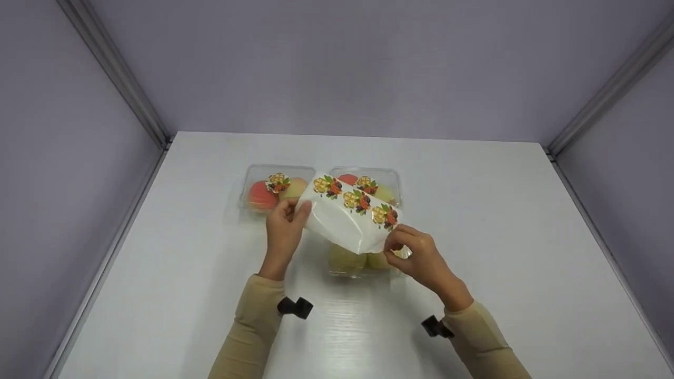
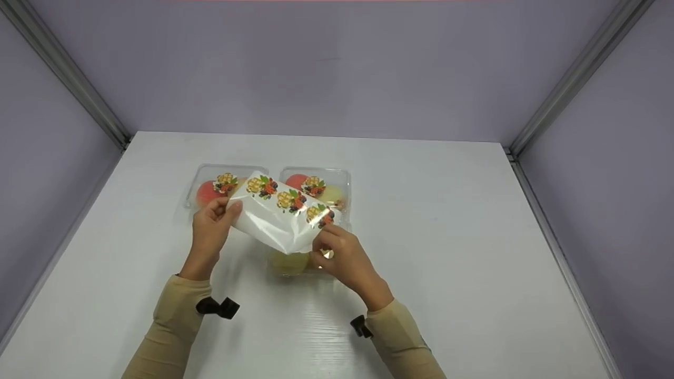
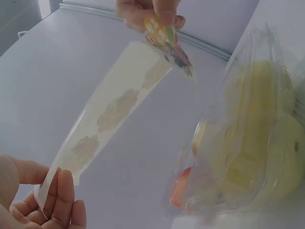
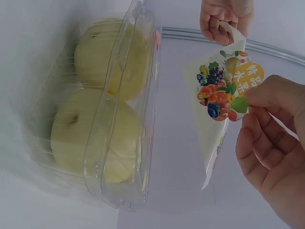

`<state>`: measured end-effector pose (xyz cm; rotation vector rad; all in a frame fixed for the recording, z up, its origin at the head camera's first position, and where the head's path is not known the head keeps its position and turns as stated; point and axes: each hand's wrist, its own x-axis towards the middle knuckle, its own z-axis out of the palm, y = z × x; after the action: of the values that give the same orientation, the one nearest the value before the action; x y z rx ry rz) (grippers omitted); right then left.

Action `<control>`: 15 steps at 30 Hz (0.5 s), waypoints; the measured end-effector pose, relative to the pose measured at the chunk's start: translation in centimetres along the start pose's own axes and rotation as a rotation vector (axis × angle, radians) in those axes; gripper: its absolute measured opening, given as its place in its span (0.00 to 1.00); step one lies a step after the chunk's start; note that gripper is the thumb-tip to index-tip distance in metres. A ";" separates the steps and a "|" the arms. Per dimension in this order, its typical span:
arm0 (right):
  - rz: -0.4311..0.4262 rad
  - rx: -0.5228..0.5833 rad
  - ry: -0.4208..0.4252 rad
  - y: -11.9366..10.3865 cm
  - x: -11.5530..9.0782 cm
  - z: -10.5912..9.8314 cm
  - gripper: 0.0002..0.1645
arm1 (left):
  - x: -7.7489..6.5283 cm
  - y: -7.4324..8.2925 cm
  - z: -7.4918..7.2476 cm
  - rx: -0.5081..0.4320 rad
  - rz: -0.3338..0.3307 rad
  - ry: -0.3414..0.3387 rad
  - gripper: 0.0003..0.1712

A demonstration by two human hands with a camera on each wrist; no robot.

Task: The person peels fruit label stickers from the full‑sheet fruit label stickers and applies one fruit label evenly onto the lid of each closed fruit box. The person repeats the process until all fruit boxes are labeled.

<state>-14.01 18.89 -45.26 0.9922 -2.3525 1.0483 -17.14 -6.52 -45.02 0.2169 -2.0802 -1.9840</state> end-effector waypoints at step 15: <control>0.006 0.018 0.084 1.0 -0.4 -0.4 0.14 | 0.4 -0.8 -1.6 0.032 -0.029 -0.066 0.14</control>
<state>-14.44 19.82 -45.68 0.9298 -2.2838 1.0938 -17.17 -8.19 -45.72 0.1911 -2.1625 -2.0014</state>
